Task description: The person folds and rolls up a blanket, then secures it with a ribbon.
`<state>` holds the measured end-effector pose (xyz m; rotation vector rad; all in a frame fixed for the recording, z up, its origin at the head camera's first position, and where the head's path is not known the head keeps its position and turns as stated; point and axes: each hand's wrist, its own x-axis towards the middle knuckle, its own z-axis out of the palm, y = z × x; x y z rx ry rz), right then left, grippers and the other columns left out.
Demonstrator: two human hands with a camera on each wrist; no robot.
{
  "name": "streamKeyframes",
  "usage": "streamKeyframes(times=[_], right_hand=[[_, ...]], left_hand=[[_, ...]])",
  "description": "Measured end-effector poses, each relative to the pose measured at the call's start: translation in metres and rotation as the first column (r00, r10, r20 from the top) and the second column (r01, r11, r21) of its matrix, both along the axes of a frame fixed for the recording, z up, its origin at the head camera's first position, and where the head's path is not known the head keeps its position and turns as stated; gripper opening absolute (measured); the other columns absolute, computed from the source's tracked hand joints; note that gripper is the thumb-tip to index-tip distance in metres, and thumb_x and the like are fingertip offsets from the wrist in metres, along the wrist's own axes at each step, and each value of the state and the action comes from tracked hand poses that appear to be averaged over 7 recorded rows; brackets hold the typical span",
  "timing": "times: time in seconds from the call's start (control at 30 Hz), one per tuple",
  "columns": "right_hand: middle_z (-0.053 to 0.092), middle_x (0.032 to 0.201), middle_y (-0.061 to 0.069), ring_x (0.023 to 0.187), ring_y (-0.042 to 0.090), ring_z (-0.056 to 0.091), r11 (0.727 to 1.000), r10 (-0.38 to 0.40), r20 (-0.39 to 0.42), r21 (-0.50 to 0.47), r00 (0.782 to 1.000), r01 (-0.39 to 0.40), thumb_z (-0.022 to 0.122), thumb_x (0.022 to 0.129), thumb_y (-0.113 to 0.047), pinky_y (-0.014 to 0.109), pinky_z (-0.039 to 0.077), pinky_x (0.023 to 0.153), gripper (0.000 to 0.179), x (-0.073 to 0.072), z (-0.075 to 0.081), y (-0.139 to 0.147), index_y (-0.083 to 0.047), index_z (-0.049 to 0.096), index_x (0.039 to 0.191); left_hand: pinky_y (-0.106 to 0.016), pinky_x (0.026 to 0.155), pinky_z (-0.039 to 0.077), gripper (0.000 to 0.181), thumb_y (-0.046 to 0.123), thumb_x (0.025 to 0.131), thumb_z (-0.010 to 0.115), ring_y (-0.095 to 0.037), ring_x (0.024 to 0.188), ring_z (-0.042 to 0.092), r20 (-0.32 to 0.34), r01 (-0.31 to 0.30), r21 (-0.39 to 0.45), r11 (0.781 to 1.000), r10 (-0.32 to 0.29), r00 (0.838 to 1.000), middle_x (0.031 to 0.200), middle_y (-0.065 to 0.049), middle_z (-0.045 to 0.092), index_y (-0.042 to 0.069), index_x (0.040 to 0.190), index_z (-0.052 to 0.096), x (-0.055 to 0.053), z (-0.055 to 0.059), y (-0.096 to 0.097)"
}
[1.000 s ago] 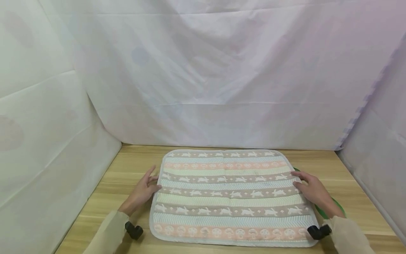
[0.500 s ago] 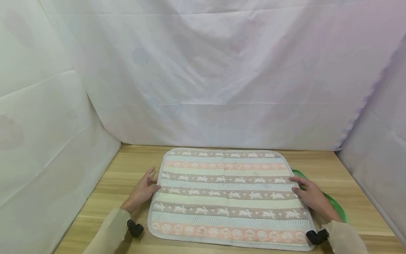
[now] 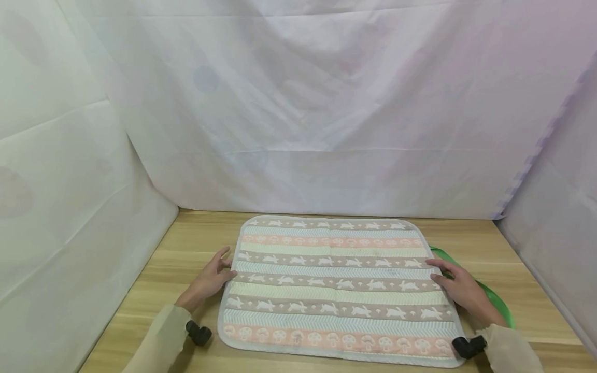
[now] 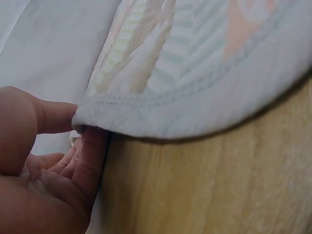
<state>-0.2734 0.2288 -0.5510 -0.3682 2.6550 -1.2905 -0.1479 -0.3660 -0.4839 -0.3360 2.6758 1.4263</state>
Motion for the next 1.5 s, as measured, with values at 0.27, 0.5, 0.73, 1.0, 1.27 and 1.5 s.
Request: streamKeyframes(times=[0.27,0.5,0.73,1.0,1.27,1.5], right_hand=[[0.040,0.144,0.034,0.129,0.052,0.039,0.999,-0.050,0.029,0.003,0.998,0.050,0.052,0.103,-0.033,0.062,0.040,0.095,0.052,0.000,-0.001,-0.002,-0.002,0.047,0.144],[0.064,0.109,0.019,0.089,0.020,0.056,0.994,-0.088,-0.055,0.064,0.995,0.091,0.051,0.103,-0.030,0.030,0.045,0.068,0.043,-0.003,0.008,-0.001,-0.001,0.057,0.134],[0.063,0.117,0.027,0.106,0.039,0.058,0.995,-0.059,-0.093,0.071,0.994,0.066,0.047,0.104,-0.029,0.035,0.048,0.074,0.046,-0.019,0.021,0.001,0.003,0.053,0.137],[0.046,0.140,0.034,0.127,0.049,0.043,0.998,-0.059,0.072,-0.018,0.996,0.061,0.046,0.104,-0.037,0.062,0.041,0.096,0.058,-0.052,0.019,-0.001,-0.002,0.038,0.150],[0.024,0.156,0.033,0.140,0.055,0.024,0.999,-0.036,0.160,-0.030,0.987,0.041,0.050,0.102,-0.042,0.073,0.025,0.104,0.063,-0.061,0.010,-0.003,-0.009,0.034,0.154],[0.022,0.158,0.031,0.142,0.055,0.018,0.999,-0.020,0.150,-0.033,0.988,0.025,0.050,0.103,-0.035,0.073,0.020,0.106,0.059,-0.063,0.009,-0.008,-0.006,0.036,0.153]], left_hand=[[-0.061,0.110,0.032,0.073,0.015,0.099,0.058,-0.041,0.131,0.045,-0.036,-0.036,-0.028,0.999,0.035,0.999,0.129,-0.021,0.055,0.006,0.157,0.015,0.001,-0.002,0.004],[-0.052,0.092,0.049,0.071,0.014,0.095,0.061,-0.036,0.110,0.056,-0.088,-0.009,-0.302,0.953,-0.019,0.996,0.121,-0.024,0.056,-0.005,0.152,0.023,0.007,0.013,0.023],[-0.057,0.106,0.040,0.060,0.006,0.088,0.064,-0.045,0.131,0.043,-0.152,0.109,-0.517,0.849,-0.217,0.964,0.142,-0.029,0.044,-0.005,0.144,0.043,0.017,0.019,0.096],[-0.042,0.114,0.034,0.061,0.016,0.094,0.061,-0.028,0.139,0.042,-0.083,0.372,-0.730,0.574,-0.614,0.785,0.149,-0.016,0.044,0.004,0.149,0.039,0.022,0.014,0.196],[-0.032,0.117,0.029,0.069,0.028,0.099,0.054,-0.020,0.145,0.034,0.089,0.514,-0.824,0.237,-0.843,0.531,0.156,-0.009,0.037,0.010,0.158,0.021,0.022,-0.004,0.265],[-0.029,0.117,0.028,0.072,0.051,0.103,0.040,-0.012,0.147,0.028,0.240,0.503,-0.864,0.007,-0.874,0.423,0.161,0.002,0.028,0.020,0.160,0.010,0.020,-0.016,0.307]])
